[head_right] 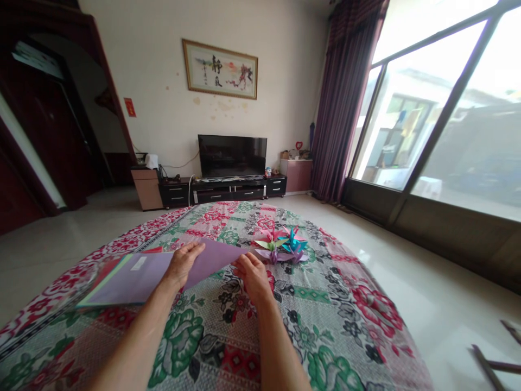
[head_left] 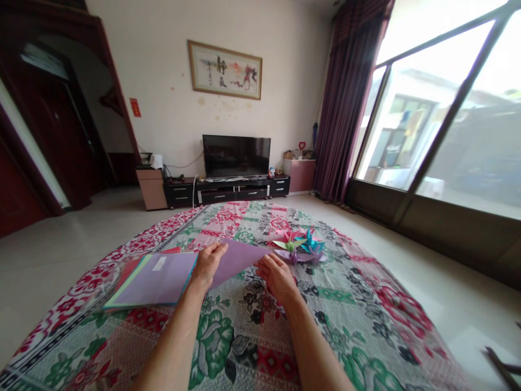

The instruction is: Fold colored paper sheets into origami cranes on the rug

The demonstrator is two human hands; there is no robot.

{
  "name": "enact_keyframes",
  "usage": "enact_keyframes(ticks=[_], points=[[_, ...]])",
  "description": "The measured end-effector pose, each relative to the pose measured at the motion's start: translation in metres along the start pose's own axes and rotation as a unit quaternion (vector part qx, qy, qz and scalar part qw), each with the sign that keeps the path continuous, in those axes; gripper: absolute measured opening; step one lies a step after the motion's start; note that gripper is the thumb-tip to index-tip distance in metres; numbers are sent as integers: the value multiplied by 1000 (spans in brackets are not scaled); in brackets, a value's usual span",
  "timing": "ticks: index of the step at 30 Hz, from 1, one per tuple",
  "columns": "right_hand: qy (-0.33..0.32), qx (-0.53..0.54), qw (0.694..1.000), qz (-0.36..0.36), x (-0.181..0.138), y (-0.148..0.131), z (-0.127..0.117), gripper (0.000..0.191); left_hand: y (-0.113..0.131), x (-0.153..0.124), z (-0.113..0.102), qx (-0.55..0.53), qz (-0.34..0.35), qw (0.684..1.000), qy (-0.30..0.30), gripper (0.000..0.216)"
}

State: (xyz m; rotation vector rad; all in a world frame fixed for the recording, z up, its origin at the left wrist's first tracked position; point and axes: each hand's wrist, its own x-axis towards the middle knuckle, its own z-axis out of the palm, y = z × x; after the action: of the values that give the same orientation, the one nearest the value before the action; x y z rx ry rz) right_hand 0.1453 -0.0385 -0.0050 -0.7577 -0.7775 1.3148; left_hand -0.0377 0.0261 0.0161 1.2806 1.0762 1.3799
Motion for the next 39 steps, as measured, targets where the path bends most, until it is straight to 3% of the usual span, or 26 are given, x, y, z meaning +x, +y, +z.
enact_keyframes(ticks=[9,15,25,39], points=[[47,19,999,-3,1,-4,2,36,-2,0,1,-30,7,999,16,32],[3,53,999,-11,0,-7,6,40,-1,-2,4,-13,21,1000,2,32],[77,62,995,-26,9,3,2,37,-6,-2,7,-18,-1,1000,-8,35],[83,64,994,-23,7,2,3,36,-7,-1,8,-21,-4,1000,-1,35]])
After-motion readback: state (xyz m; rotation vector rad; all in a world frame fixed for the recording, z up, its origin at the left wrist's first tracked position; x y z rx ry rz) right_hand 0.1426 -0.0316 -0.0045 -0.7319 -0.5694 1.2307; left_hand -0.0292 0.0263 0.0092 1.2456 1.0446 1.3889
